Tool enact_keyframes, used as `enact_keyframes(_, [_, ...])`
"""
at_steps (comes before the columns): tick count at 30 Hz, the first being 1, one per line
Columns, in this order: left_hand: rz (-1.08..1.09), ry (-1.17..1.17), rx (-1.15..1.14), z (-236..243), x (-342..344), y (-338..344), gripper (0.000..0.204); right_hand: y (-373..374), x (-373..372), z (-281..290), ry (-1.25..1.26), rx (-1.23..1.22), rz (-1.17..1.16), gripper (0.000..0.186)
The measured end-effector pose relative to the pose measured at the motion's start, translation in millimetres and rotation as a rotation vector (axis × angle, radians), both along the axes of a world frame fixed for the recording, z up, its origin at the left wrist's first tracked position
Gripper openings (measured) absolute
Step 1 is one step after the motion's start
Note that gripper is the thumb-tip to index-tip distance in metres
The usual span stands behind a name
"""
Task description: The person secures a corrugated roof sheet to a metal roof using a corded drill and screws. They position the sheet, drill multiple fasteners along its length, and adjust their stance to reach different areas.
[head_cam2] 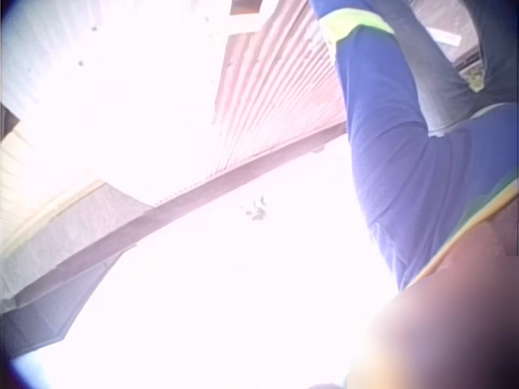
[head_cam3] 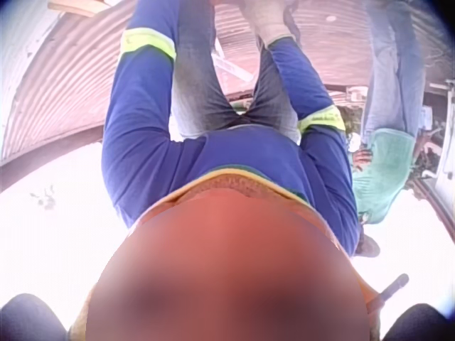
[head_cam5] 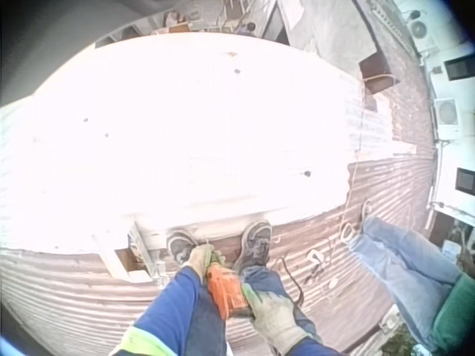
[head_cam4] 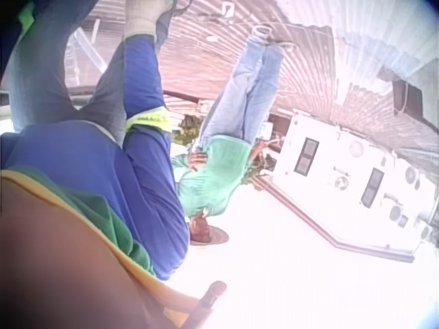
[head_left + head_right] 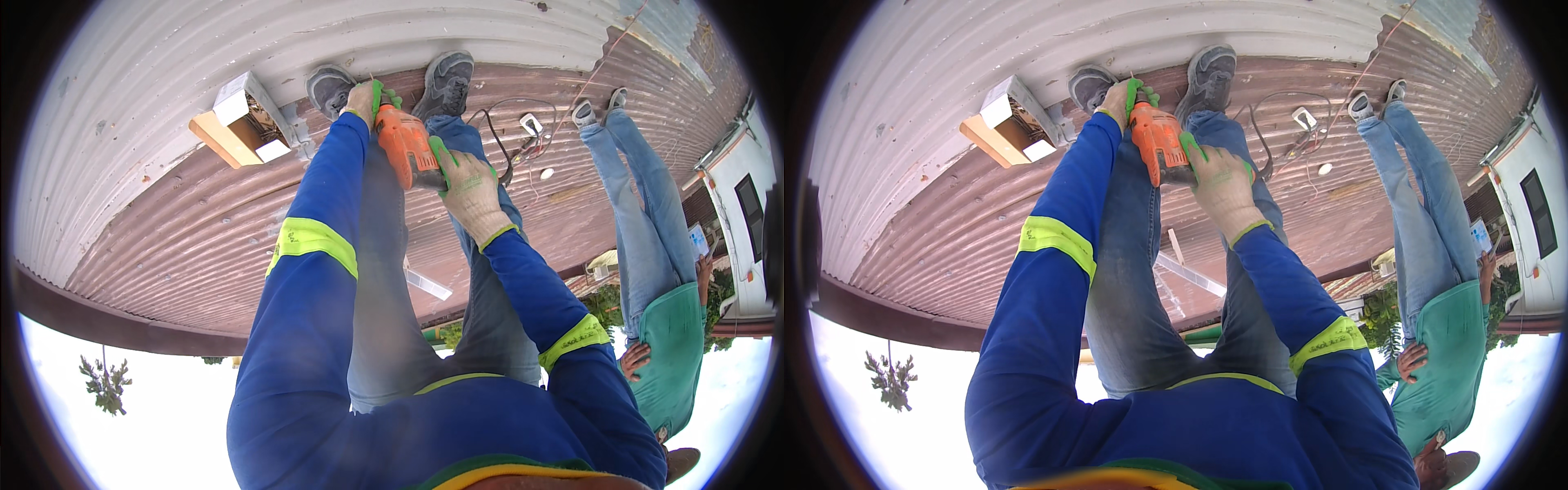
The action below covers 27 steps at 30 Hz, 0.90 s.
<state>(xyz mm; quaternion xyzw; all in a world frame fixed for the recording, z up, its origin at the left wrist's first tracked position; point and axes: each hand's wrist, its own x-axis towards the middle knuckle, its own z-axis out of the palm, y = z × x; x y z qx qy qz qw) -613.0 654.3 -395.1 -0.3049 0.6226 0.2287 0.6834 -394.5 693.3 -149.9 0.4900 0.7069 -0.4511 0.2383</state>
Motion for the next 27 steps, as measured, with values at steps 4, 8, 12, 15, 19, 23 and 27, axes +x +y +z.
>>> enact_keyframes(4, [0.002, 0.002, 0.011, -1.6, 0.1, -0.6, 0.026, 0.5, -0.9, -0.4, -0.009, -0.011, 0.019, 0.093])
enact_keyframes(8, [-0.022, 0.017, -0.006, -2.1, -0.8, -0.1, 0.025, 2.2, -2.5, 0.5, -0.026, -0.044, 0.025, 0.092])
enact_keyframes(12, [0.011, -0.003, -0.032, -2.9, -0.7, 0.2, 0.024, 3.0, -3.1, 1.4, -0.028, -0.036, 0.030, 0.092])
enact_keyframes(15, [-0.012, 0.007, -0.011, -3.0, -1.6, -0.3, 0.024, 2.6, -4.1, 0.9, -0.031, -0.036, 0.027, 0.092])
enact_keyframes(19, [0.001, -0.001, 0.016, -2.1, -4.8, -1.1, 0.023, 2.9, -5.1, 1.0, -0.012, -0.032, 0.018, 0.093])
enact_keyframes(23, [0.012, -0.028, 0.012, -2.0, -5.8, 1.4, 0.025, 4.5, -5.7, 2.5, -0.016, -0.009, 0.043, 0.082])
enact_keyframes(27, [-0.008, -0.019, -0.029, -2.0, -6.0, 6.1, 0.026, 5.6, -7.2, 3.3, 0.006, 0.002, 0.015, 0.082])
